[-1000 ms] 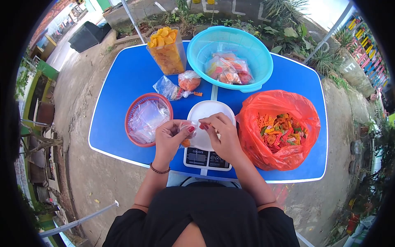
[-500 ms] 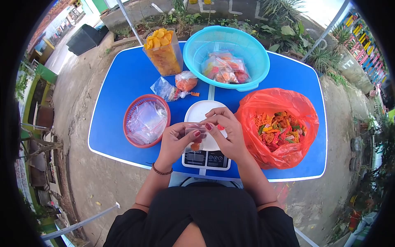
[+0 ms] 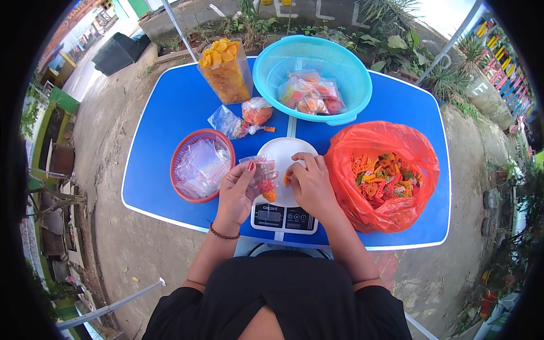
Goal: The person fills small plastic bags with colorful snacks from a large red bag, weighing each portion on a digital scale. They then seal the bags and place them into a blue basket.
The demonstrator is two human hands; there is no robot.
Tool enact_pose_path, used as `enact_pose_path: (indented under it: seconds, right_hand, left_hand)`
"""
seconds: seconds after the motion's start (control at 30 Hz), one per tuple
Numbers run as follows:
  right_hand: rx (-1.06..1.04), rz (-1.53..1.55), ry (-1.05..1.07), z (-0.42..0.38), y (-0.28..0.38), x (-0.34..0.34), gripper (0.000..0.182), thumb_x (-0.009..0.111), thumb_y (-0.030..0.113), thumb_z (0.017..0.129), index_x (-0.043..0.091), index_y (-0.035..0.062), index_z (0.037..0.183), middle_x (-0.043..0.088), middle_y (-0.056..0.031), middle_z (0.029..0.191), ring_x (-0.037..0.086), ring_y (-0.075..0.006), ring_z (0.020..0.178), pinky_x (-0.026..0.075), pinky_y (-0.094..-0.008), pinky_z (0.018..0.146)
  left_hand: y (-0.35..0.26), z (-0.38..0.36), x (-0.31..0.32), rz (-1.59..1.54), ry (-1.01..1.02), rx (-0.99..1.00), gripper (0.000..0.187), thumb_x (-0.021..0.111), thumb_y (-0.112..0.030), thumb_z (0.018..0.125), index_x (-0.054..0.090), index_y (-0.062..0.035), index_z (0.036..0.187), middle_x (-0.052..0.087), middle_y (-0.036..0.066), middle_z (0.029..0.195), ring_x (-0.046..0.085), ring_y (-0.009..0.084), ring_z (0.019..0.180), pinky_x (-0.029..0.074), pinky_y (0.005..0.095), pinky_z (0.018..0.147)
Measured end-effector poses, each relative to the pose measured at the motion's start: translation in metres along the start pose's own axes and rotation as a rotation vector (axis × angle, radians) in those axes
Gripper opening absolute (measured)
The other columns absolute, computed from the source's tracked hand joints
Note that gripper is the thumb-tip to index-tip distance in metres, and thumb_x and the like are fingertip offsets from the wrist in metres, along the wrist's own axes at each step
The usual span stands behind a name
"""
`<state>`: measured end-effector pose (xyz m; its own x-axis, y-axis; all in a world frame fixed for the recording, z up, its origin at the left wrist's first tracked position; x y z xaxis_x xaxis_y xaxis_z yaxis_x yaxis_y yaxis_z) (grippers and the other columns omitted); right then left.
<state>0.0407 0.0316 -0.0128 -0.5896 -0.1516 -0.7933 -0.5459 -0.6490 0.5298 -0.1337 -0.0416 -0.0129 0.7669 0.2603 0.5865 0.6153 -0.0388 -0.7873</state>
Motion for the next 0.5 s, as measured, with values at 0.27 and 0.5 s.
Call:
enact_pose_path:
  seconds: [0.27,0.5]
  right_hand:
    - [-0.034,-0.071,-0.003,-0.003,0.01,-0.005,0.025,0.074,0.011,0.08,0.066,0.0035,0.102,0.059,-0.0105,0.117,0.052,-0.0314,0.103,0.045,-0.0418,0.092]
    - [0.042,0.205,-0.017,-0.003,0.009,-0.008,0.022,0.074,0.008,0.082,0.064,0.0022,0.101,0.068,-0.0078,0.091,0.058,-0.0266,0.084,0.047,-0.0371,0.08]
  left_hand:
    - [-0.006,-0.001,0.004,0.084,0.021,0.074,0.029,0.054,-0.016,0.103,0.061,0.0044,0.123,0.069,0.02,0.116,0.071,0.0297,0.105,0.061,0.0414,0.089]
    - [-0.003,-0.001,0.001,0.256,-0.016,0.114,0.024,0.064,-0.012,0.098,0.066,0.0064,0.114,0.073,0.017,0.102,0.073,0.0205,0.09,0.06,0.0314,0.079]
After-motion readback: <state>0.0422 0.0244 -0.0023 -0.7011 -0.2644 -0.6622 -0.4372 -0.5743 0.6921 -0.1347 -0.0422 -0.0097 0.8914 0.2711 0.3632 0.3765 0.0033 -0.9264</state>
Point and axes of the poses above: each hand's wrist, its own z-axis towards the middle knuckle, its own x-axis out of the palm, y = z × x, the point moved 2 cm from there along z, towards the middle knuckle
